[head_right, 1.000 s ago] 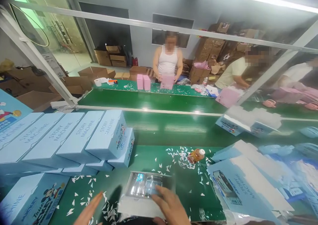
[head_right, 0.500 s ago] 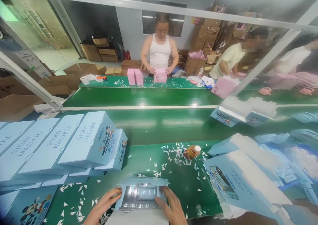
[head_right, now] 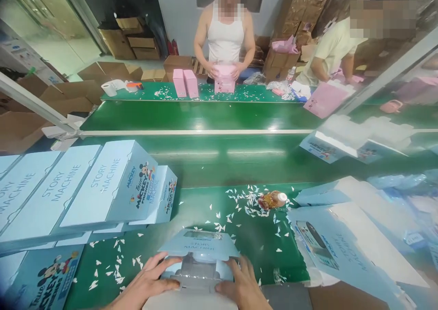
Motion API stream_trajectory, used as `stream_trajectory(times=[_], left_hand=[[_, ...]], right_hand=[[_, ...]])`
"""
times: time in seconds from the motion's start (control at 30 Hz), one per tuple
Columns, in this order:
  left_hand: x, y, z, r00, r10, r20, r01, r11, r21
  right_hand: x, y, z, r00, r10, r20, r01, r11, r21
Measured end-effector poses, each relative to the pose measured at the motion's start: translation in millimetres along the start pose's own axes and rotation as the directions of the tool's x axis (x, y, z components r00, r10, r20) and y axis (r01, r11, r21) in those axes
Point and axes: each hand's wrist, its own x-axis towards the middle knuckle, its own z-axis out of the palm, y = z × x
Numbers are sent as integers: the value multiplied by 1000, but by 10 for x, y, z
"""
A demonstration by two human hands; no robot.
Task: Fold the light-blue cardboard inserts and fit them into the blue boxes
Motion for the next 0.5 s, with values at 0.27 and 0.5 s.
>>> stream_trajectory(times=[0.27,0.5], left_hand=[[161,158,-263,985,-30,168,58,985,-162],[306,106,276,841,-408,-355,223,860,-460]], right_hand=[[204,-131,-258,1000,6,22,-11,970,244],[200,-175,16,922,321,-216,-261,929,263]])
